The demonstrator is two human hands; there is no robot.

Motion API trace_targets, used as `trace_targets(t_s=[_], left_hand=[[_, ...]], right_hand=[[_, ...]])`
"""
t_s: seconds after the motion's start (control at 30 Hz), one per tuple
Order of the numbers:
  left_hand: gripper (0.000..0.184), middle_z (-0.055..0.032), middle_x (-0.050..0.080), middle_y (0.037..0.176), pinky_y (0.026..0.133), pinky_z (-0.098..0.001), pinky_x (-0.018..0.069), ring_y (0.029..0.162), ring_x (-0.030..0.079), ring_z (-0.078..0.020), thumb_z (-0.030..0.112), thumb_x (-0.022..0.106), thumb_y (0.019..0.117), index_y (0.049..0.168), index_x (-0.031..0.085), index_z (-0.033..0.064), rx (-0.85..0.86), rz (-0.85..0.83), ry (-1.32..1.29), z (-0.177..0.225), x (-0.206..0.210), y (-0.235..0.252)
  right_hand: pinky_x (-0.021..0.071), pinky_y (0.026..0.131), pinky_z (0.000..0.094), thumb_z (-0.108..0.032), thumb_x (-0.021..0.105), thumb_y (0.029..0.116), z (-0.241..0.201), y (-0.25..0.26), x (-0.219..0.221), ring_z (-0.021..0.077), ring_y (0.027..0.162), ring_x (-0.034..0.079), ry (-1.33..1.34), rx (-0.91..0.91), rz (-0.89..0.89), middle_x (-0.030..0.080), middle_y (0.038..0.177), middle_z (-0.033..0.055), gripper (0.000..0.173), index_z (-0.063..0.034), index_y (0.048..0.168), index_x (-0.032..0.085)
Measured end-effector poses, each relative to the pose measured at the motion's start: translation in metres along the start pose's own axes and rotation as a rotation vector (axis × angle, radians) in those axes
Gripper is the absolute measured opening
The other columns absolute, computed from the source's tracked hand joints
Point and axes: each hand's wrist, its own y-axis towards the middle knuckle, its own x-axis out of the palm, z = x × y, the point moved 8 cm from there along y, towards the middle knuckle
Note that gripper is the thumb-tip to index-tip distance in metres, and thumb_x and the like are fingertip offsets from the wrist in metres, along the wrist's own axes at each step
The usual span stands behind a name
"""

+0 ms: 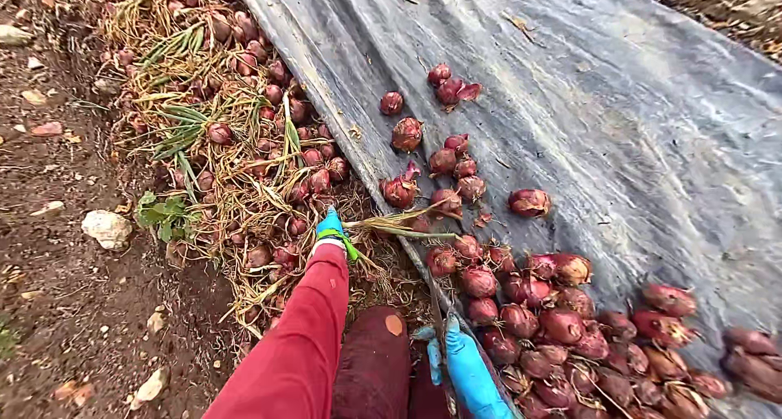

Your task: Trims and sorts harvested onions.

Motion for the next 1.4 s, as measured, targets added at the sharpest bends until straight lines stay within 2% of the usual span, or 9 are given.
trace_targets(t_s=[0.3,0.47,0.57,0.67,0.77,1.0,1.13,1.23,1.4], left_hand=[[0.044,-0.0094,0.074,0.103,0.081,-0.0469,0.0557,0.089,0.068,-0.0219,0.044,0.052,0.1078,0.119,0.071,0.0059,0.173,-0.106,0.09,0.014,-0.023,0.017],[0.021,-0.0055,0.065,0.072,0.051,-0.0275,0.0502,0.053,0.054,-0.011,0.02,0.057,0.1066,0.108,0.068,0.0026,0.47,-0.661,0.091,0.05,-0.055,-0.142],[0.015,-0.0037,0.067,0.071,0.053,-0.0261,0.0528,0.054,0.059,-0.0101,0.018,0.062,0.0999,0.102,0.072,0.007,0.56,-1.014,0.376,0.045,-0.062,-0.224],[0.016,-0.0013,0.073,0.082,0.059,-0.025,0.0541,0.062,0.062,-0.0079,0.025,0.07,0.0976,0.104,0.075,0.011,0.608,-1.198,0.638,0.032,-0.079,-0.272],[0.015,-0.0005,0.071,0.078,0.059,-0.0268,0.0541,0.061,0.062,-0.0089,0.027,0.072,0.0965,0.103,0.075,0.0129,0.708,-1.135,0.757,0.034,-0.109,-0.289],[0.02,-0.0053,0.062,0.067,0.049,-0.0266,0.0522,0.05,0.056,-0.0111,0.025,0.066,0.1005,0.103,0.069,0.005,0.524,-0.969,0.065,-0.027,-0.153,-0.336],[0.029,-0.0032,0.068,0.075,0.062,-0.0339,0.06,0.061,0.066,-0.0138,0.036,0.066,0.1015,0.115,0.07,0.0106,0.672,-0.86,0.578,-0.061,-0.129,-0.382],[0.037,-0.003,0.075,0.093,0.087,-0.0468,0.0586,0.09,0.072,-0.0176,0.049,0.06,0.1002,0.111,0.074,0.017,0.874,-0.647,0.956,-0.049,-0.115,-0.401],[0.032,-0.0062,0.076,0.098,0.085,-0.0574,0.0574,0.094,0.073,-0.0262,0.046,0.063,0.1009,0.114,0.075,0.0188,1.066,-0.403,1.016,0.022,-0.112,-0.398]], right_hand=[[0.0543,0.042,0.0405,-0.063,0.006,0.1051,0.035,0.026,-0.019,0.0239,0.043,0.058,0.072,0.221,0.022,0.059,0.058,0.0116,0.088,-0.0015,0.107,0.069],[0.055,0.046,0.0379,-0.065,0.006,0.1037,-0.003,0.046,0.024,0.0206,0.047,0.058,0.154,0.185,-0.216,0.057,0.061,0.0068,0.083,-0.0046,0.103,0.063],[0.0557,0.046,0.0332,-0.09,0.038,0.0841,-0.064,0.027,0.051,0.0149,0.046,0.059,0.201,-0.052,-0.38,0.06,0.061,0.001,0.085,-0.0106,0.096,0.065],[0.0537,0.045,0.0324,-0.093,0.037,0.0802,-0.099,-0.002,0.058,0.0151,0.047,0.058,0.14,-0.232,-0.373,0.059,0.061,0.0025,0.085,-0.0132,0.09,0.062],[0.0501,0.043,0.0339,-0.079,0.026,0.0968,-0.098,-0.037,0.06,0.0172,0.043,0.054,-0.042,-0.241,-0.389,0.053,0.054,0.005,0.079,-0.0092,0.081,0.06],[0.0513,0.043,0.0339,-0.083,0.02,0.0944,-0.044,-0.097,0.069,0.0158,0.044,0.054,-0.106,-0.263,-0.376,0.056,0.058,0.0032,0.089,-0.0077,0.101,0.068],[0.0538,0.047,0.0366,-0.095,0.028,0.0809,-0.046,-0.12,0.074,0.018,0.049,0.059,-0.356,-0.287,-0.443,0.06,0.062,0.0035,0.092,-0.0113,0.092,0.064],[0.0521,0.045,0.0345,-0.096,0.03,0.0793,-0.063,-0.124,0.062,0.0179,0.047,0.057,-0.295,-0.37,-0.403,0.057,0.061,0.004,0.09,-0.0117,0.088,0.061],[0.0523,0.047,0.0369,-0.091,0.017,0.0868,-0.106,-0.09,0.045,0.0194,0.048,0.057,-0.399,-0.381,-0.304,0.057,0.059,0.0059,0.092,-0.0101,0.079,0.062]])
